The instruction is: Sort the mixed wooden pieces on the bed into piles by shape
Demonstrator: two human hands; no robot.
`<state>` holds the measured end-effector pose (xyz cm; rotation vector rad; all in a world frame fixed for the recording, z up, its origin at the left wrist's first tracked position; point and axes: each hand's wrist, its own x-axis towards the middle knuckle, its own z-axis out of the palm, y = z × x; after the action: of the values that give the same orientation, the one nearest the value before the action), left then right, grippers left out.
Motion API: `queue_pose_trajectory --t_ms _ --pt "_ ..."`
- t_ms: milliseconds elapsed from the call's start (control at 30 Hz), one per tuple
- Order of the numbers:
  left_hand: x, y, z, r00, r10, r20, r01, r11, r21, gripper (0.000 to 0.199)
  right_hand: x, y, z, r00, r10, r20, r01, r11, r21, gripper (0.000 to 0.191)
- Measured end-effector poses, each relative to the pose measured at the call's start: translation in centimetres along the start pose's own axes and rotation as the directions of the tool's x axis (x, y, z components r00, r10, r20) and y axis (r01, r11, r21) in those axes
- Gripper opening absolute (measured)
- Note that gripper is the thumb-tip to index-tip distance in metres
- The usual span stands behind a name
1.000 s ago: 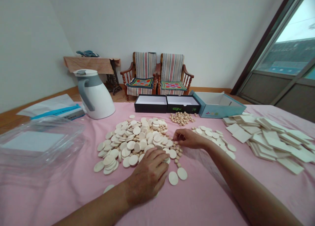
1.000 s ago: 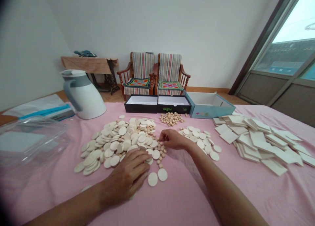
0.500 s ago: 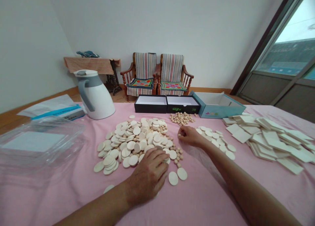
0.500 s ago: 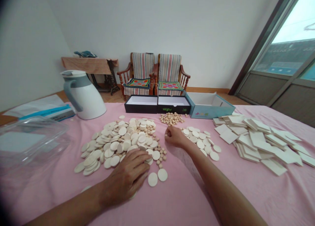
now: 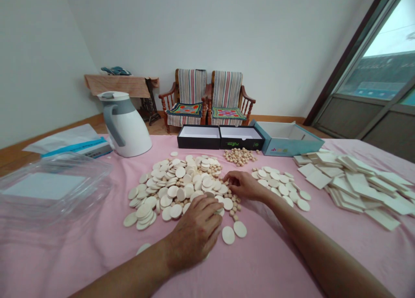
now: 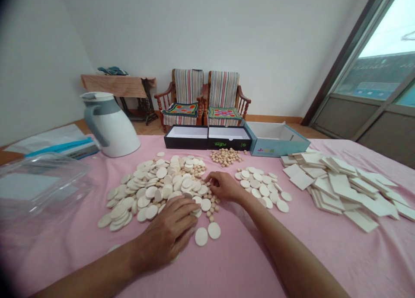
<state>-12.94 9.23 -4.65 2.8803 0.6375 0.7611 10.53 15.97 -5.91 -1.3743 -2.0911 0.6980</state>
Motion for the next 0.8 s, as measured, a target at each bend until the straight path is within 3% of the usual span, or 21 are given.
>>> queue_pose_trajectory --t_ms 133,267,367,467,533,600,700,800 --pt "0.0 0.0 0.0 1.0 0.006 -0.018 -0.006 1.0 0.004 0.015 0.0 -0.5 0.0 0.999 0.011 -0.031 -0.015 0.994 -0.111 0.021" --pt "0.1 0.0 0.0 1.0 0.012 -0.022 -0.011 1.0 0.007 0.016 0.3 -0.1 -0.3 0.972 0.126 -0.197 -0.163 0.97 -0.183 0.011" --pt "0.1 0.0 -0.1 1.0 0.011 -0.026 -0.011 1.0 0.007 0.016 0.7 1.1 -0.7 0.89 0.218 -0.401 -0.291 0.948 -0.128 0.015" --pt "0.1 0.0 -0.1 1.0 0.012 -0.029 -0.012 1.0 0.005 0.014 1.0 2.5 -0.7 0.802 0.226 -0.553 -0.283 0.959 -0.02 0.028" --pt "0.1 0.0 -0.1 0.999 0.014 -0.032 -0.014 1.0 0.005 0.014 1.1 3.0 -0.4 0.822 0.168 -0.544 -0.196 0.981 0.007 0.03" --pt "0.0 0.0 0.0 0.999 0.016 -0.031 -0.016 1.0 0.006 0.014 1.2 3.1 0.1 0.875 0.052 -0.481 -0.075 0.997 -0.029 0.032" --pt "0.0 0.0 0.1 0.999 0.015 -0.029 -0.015 1.0 0.01 0.015 1.2 2.8 1.0 0.926 -0.175 -0.333 0.12 0.977 -0.179 0.047" --pt "0.0 0.0 0.1 1.0 0.011 -0.026 -0.01 1.0 0.01 0.016 1.1 2.5 1.5 0.949 -0.27 -0.165 0.207 0.925 -0.32 0.057"
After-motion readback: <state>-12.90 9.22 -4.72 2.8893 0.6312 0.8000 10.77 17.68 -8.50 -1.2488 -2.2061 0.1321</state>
